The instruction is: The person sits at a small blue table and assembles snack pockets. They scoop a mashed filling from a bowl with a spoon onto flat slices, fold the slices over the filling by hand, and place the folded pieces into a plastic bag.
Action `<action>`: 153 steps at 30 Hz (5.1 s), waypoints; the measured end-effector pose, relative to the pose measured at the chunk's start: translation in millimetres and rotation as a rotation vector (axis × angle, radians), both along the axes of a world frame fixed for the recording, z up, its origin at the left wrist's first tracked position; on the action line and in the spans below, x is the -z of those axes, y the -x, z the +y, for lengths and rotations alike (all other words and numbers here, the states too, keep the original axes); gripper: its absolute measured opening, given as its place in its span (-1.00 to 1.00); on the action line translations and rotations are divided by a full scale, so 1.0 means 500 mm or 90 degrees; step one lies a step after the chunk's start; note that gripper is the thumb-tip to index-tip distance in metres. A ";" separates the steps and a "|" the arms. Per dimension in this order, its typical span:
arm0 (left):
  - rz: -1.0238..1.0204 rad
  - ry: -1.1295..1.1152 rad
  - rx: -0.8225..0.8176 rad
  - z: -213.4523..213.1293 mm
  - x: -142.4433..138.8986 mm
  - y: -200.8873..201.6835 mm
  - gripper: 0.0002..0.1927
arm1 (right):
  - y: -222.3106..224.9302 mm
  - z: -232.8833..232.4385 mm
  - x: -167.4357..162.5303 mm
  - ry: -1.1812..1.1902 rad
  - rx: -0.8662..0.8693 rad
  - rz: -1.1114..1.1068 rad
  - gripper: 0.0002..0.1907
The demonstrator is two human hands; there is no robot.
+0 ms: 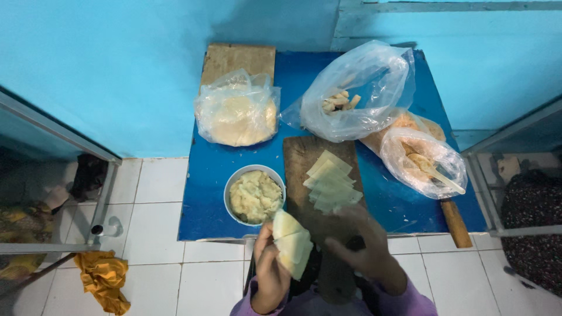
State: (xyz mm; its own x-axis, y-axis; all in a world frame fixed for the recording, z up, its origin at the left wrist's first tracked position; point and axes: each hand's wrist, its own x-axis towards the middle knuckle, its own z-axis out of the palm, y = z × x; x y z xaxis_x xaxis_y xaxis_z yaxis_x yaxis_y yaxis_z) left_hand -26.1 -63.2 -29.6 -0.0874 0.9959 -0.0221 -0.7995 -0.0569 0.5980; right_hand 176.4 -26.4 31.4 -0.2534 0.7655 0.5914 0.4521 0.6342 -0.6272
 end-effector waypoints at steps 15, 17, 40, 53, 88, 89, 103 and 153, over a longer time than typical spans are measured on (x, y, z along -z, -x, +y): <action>-0.025 0.013 0.285 0.021 -0.029 -0.004 -0.87 | -0.001 0.010 0.015 0.308 -0.034 0.177 -0.43; 0.000 0.028 0.270 0.021 -0.030 -0.003 -0.82 | 0.000 0.007 0.016 0.270 0.022 0.214 -0.47; 0.101 -0.035 0.095 0.012 0.013 -0.018 -0.71 | 0.017 -0.072 0.046 0.324 0.052 0.264 -0.37; 0.549 -0.242 -0.014 0.009 -0.065 -0.027 -0.90 | 0.053 -0.084 0.046 0.288 0.074 0.277 -0.26; 0.048 -0.070 -0.217 -0.011 0.087 -0.039 -0.49 | -0.028 0.006 0.083 0.263 0.107 0.713 -0.63; 0.048 -0.070 -0.210 -0.012 0.085 -0.037 -0.49 | -0.033 0.019 0.078 0.189 0.142 0.620 -0.65; 0.046 -0.062 -0.207 -0.005 0.069 -0.025 -0.51 | 0.006 0.031 0.053 -0.133 0.157 -0.121 -0.64; 0.263 -0.036 0.074 0.009 0.011 -0.045 -0.86 | 0.006 -0.045 0.096 0.510 0.048 0.599 -0.40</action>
